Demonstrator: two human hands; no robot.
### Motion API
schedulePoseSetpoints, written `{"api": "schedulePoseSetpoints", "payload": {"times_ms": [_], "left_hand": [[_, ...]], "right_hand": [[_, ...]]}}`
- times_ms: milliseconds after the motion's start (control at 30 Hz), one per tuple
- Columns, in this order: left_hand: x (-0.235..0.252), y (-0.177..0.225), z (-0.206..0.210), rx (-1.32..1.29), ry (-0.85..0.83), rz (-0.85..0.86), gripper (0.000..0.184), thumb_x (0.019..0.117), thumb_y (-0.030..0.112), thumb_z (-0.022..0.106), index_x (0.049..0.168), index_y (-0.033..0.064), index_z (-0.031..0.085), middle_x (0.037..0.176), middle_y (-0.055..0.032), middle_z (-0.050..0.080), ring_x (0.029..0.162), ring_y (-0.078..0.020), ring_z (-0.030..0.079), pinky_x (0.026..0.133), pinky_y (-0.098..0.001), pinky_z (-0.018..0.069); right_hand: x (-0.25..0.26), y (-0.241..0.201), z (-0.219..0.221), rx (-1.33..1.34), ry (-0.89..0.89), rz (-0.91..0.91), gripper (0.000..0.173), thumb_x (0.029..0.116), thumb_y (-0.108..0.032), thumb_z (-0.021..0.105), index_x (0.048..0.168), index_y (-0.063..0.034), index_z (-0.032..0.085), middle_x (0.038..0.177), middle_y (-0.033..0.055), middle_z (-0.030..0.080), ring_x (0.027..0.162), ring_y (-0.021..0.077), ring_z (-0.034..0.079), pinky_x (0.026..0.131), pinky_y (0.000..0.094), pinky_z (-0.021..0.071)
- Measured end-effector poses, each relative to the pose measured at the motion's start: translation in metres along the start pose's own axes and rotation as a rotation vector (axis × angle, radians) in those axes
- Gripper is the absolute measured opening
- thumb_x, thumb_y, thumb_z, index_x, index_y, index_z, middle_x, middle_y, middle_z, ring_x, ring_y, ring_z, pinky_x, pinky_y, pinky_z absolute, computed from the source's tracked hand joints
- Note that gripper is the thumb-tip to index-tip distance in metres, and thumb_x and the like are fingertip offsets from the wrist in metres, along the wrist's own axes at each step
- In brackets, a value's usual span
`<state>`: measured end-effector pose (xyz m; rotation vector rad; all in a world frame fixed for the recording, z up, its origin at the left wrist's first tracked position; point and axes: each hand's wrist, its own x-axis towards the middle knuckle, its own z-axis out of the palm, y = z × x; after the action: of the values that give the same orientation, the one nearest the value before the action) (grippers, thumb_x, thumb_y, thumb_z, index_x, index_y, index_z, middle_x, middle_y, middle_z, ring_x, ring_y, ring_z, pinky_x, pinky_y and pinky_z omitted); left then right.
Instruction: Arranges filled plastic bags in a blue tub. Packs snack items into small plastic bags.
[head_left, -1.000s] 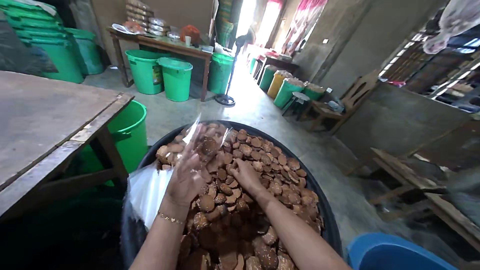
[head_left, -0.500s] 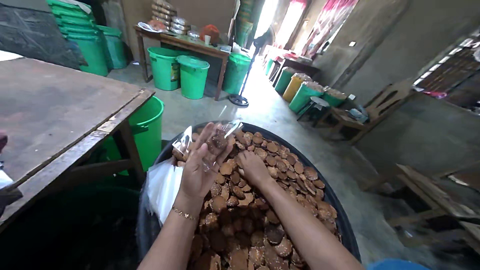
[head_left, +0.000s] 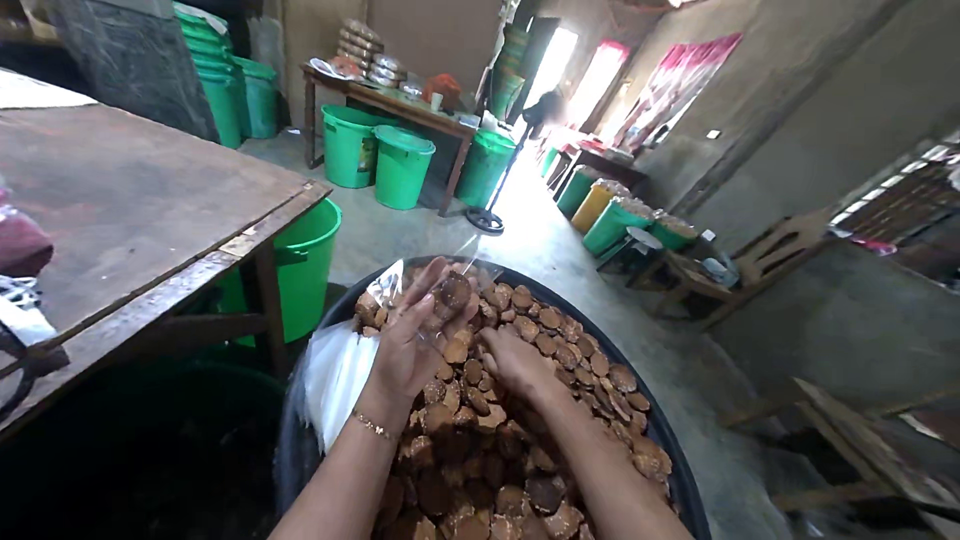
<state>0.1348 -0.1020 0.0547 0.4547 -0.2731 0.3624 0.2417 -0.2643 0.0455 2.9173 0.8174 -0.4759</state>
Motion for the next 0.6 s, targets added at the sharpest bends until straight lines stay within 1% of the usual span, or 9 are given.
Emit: {"api": "schedulePoseSetpoints", "payload": {"times_ms": [67, 167, 233, 300, 367, 433, 500, 533, 600], "left_hand": [[-0.001, -0.002, 0.002, 0.001, 0.018, -0.014, 0.046, 0.1045, 0.005, 0.031, 0.148, 0.0069, 0.046, 0.138, -0.0165, 0.060, 0.109, -0.0275, 0.070, 0.093, -0.0409, 0.0597], [0.000, -0.002, 0.000, 0.026, -0.039, -0.036, 0.044, 0.1093, 0.018, 0.026, 0.145, 0.0085, 0.050, 0.140, -0.0151, 0.058, 0.114, -0.0273, 0.067, 0.097, -0.0417, 0.0574], [0.000, -0.003, -0.004, 0.036, -0.084, -0.052, 0.049, 0.1112, 0.027, 0.021, 0.143, 0.0097, 0.053, 0.140, -0.0137, 0.058, 0.117, -0.0277, 0.066, 0.099, -0.0428, 0.0563], [0.001, -0.004, -0.007, 0.046, -0.098, -0.072, 0.052, 0.1112, 0.031, 0.019, 0.148, 0.0100, 0.048, 0.140, -0.0146, 0.059, 0.119, -0.0291, 0.065, 0.099, -0.0443, 0.0561], [0.000, -0.007, -0.004, 0.094, -0.085, -0.102, 0.050, 0.1102, 0.028, 0.020, 0.153, 0.0098, 0.039, 0.139, -0.0151, 0.059, 0.118, -0.0288, 0.065, 0.098, -0.0436, 0.0569], [-0.003, -0.013, -0.001, 0.160, -0.088, -0.180, 0.050, 0.1065, 0.016, 0.030, 0.156, 0.0109, 0.031, 0.139, -0.0130, 0.058, 0.115, -0.0249, 0.066, 0.096, -0.0394, 0.0576], [-0.006, -0.021, 0.003, 0.234, -0.052, -0.289, 0.052, 0.1015, 0.003, 0.040, 0.153, 0.0083, 0.037, 0.133, -0.0132, 0.062, 0.107, -0.0239, 0.069, 0.091, -0.0379, 0.0596], [-0.009, -0.025, 0.006, 0.268, -0.043, -0.337, 0.049, 0.1005, -0.001, 0.043, 0.149, 0.0062, 0.042, 0.129, -0.0133, 0.063, 0.104, -0.0240, 0.070, 0.089, -0.0382, 0.0604], [-0.016, -0.033, 0.009, 0.305, -0.090, -0.417, 0.041, 0.0986, -0.003, 0.046, 0.138, 0.0051, 0.052, 0.127, -0.0117, 0.065, 0.102, -0.0239, 0.070, 0.089, -0.0393, 0.0603]], "right_hand": [[-0.004, -0.010, 0.012, 0.042, -0.061, 0.013, 0.050, 0.1097, -0.035, 0.043, 0.148, -0.0036, 0.045, 0.149, 0.0228, 0.049, 0.136, 0.0386, 0.052, 0.109, 0.0551, 0.0444], [-0.001, -0.020, 0.019, 0.071, -0.078, 0.041, 0.068, 0.1037, -0.053, 0.051, 0.145, 0.0001, 0.046, 0.145, 0.0239, 0.051, 0.132, 0.0391, 0.055, 0.106, 0.0563, 0.0461], [0.000, -0.011, 0.014, 0.093, -0.116, -0.013, 0.061, 0.1049, -0.045, 0.054, 0.145, 0.0000, 0.047, 0.145, 0.0246, 0.052, 0.133, 0.0394, 0.054, 0.109, 0.0565, 0.0434], [-0.008, 0.014, 0.011, 0.214, -0.061, -0.093, 0.048, 0.1052, -0.033, 0.055, 0.142, -0.0020, 0.054, 0.141, 0.0231, 0.057, 0.133, 0.0366, 0.055, 0.111, 0.0550, 0.0421], [-0.032, 0.043, 0.013, 0.606, 0.102, -0.100, 0.039, 0.1025, -0.018, 0.060, 0.137, -0.0012, 0.058, 0.137, 0.0195, 0.061, 0.125, 0.0271, 0.060, 0.108, 0.0438, 0.0466], [-0.061, 0.058, 0.025, 1.242, 0.326, -0.063, 0.032, 0.1021, -0.003, 0.050, 0.133, 0.0036, 0.055, 0.124, 0.0133, 0.063, 0.103, 0.0151, 0.065, 0.087, 0.0299, 0.0546], [-0.081, 0.063, 0.031, 1.799, 0.440, -0.081, 0.036, 0.1041, -0.002, 0.037, 0.138, 0.0017, 0.048, 0.120, 0.0119, 0.064, 0.097, 0.0177, 0.068, 0.085, 0.0345, 0.0598], [-0.092, 0.062, 0.031, 1.943, 0.446, -0.106, 0.040, 0.1028, -0.002, 0.035, 0.141, -0.0006, 0.046, 0.122, 0.0118, 0.063, 0.099, 0.0195, 0.069, 0.087, 0.0365, 0.0600], [-0.113, 0.052, 0.024, 2.008, 0.464, -0.109, 0.046, 0.0984, 0.003, 0.035, 0.142, -0.0016, 0.046, 0.122, 0.0112, 0.063, 0.098, 0.0192, 0.070, 0.086, 0.0352, 0.0604]]}}
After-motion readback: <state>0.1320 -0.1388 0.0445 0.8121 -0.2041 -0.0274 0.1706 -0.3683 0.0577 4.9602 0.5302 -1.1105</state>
